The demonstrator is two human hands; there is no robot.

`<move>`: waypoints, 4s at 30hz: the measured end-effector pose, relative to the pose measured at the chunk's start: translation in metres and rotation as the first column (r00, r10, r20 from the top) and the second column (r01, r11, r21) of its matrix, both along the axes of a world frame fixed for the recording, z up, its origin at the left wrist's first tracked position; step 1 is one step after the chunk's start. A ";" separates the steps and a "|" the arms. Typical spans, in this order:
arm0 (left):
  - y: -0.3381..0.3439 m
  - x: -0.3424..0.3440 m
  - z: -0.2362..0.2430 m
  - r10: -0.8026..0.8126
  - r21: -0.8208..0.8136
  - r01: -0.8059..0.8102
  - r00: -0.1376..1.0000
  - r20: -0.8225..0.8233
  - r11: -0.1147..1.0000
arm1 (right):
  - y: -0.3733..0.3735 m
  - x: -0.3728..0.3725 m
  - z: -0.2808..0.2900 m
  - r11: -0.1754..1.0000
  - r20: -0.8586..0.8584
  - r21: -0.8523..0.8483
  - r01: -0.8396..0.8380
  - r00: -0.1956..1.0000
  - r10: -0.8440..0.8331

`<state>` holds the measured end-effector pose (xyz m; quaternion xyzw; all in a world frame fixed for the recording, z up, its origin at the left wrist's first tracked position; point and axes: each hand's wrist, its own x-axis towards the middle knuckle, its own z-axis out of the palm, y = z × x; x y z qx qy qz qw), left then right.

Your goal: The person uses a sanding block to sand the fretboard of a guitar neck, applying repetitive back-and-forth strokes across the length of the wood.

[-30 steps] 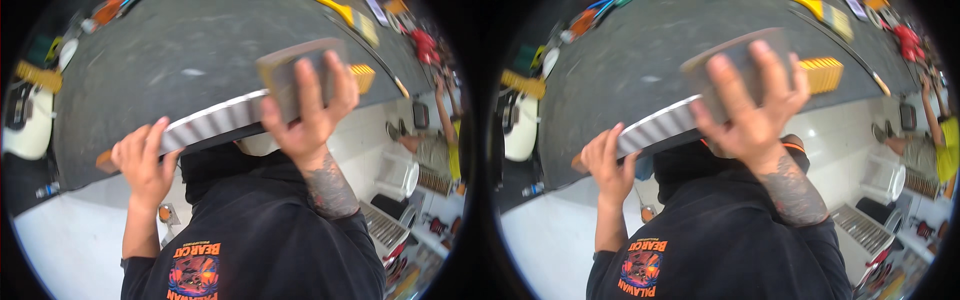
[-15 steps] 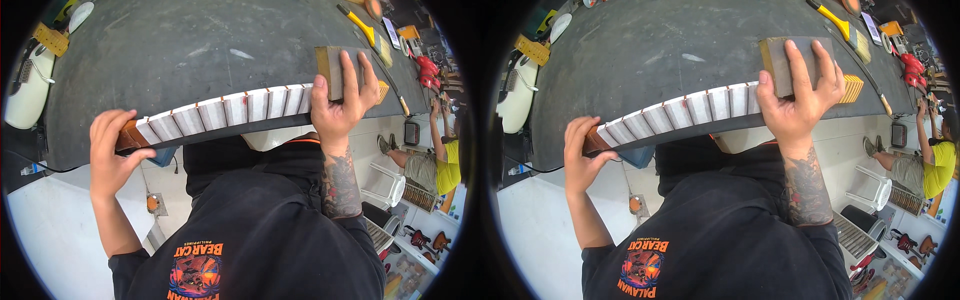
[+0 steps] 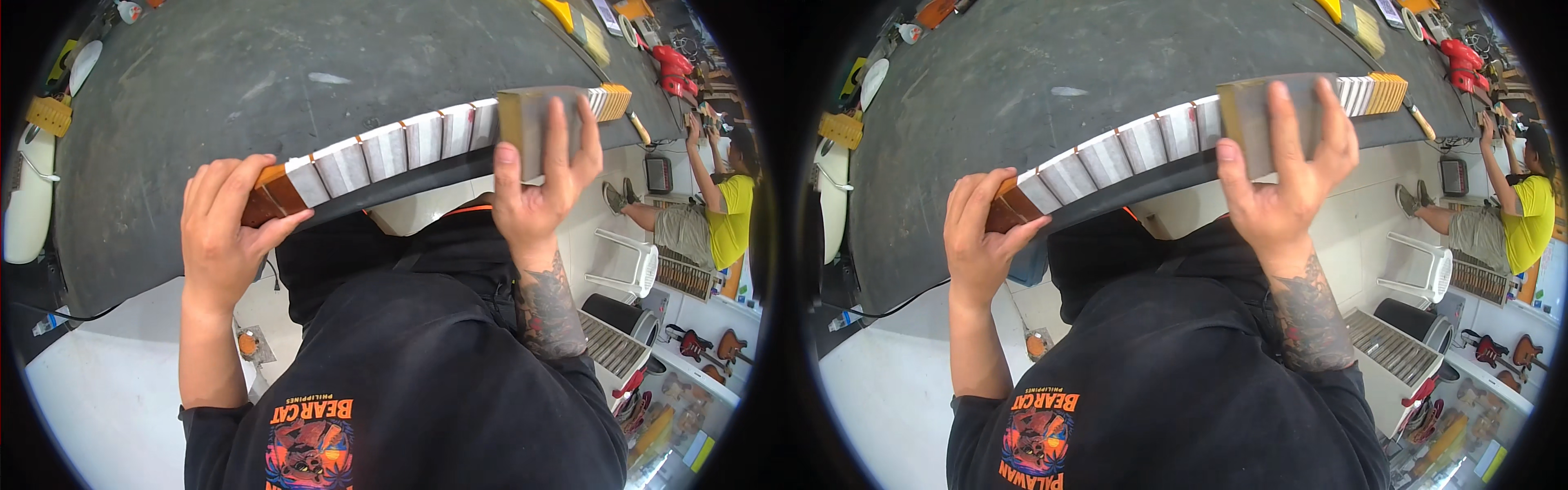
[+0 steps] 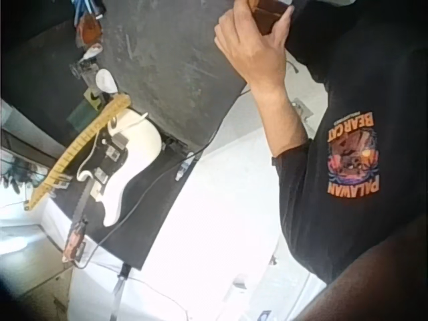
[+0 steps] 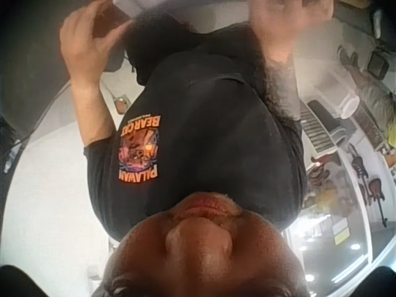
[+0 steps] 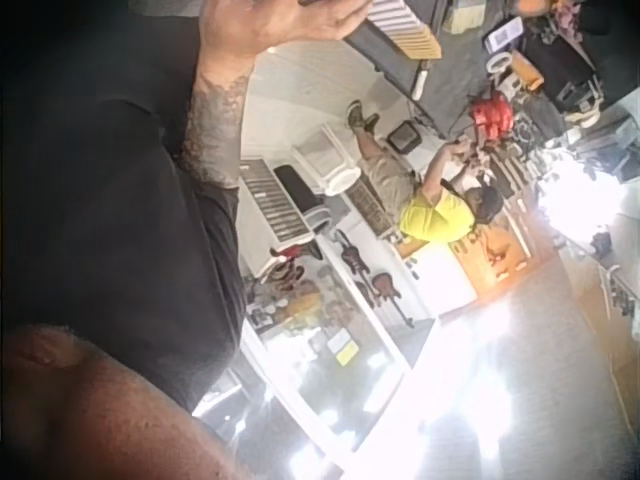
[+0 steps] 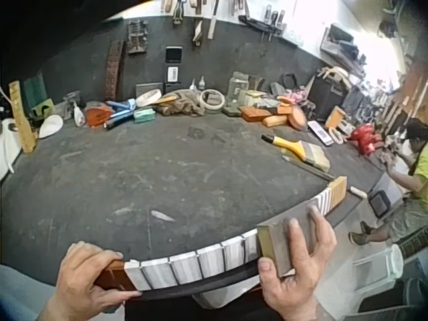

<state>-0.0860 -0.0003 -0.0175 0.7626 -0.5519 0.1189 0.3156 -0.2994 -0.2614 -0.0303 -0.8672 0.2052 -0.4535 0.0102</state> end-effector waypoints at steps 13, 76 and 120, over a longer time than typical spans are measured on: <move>-0.001 0.002 -0.003 0.015 -0.039 -0.015 1.000 0.007 0.999 | -0.005 0.052 0.031 0.996 -0.185 -0.046 -0.080 0.980 0.070; 0.001 0.006 -0.005 -0.016 -0.048 0.014 0.998 -0.054 0.999 | 0.101 0.101 0.015 0.979 -0.104 -0.080 -0.189 0.978 0.180; 0.002 0.007 -0.007 -0.046 -0.021 0.045 0.998 -0.048 0.999 | 0.122 0.000 -0.023 0.973 -0.291 -0.081 -0.216 0.939 0.185</move>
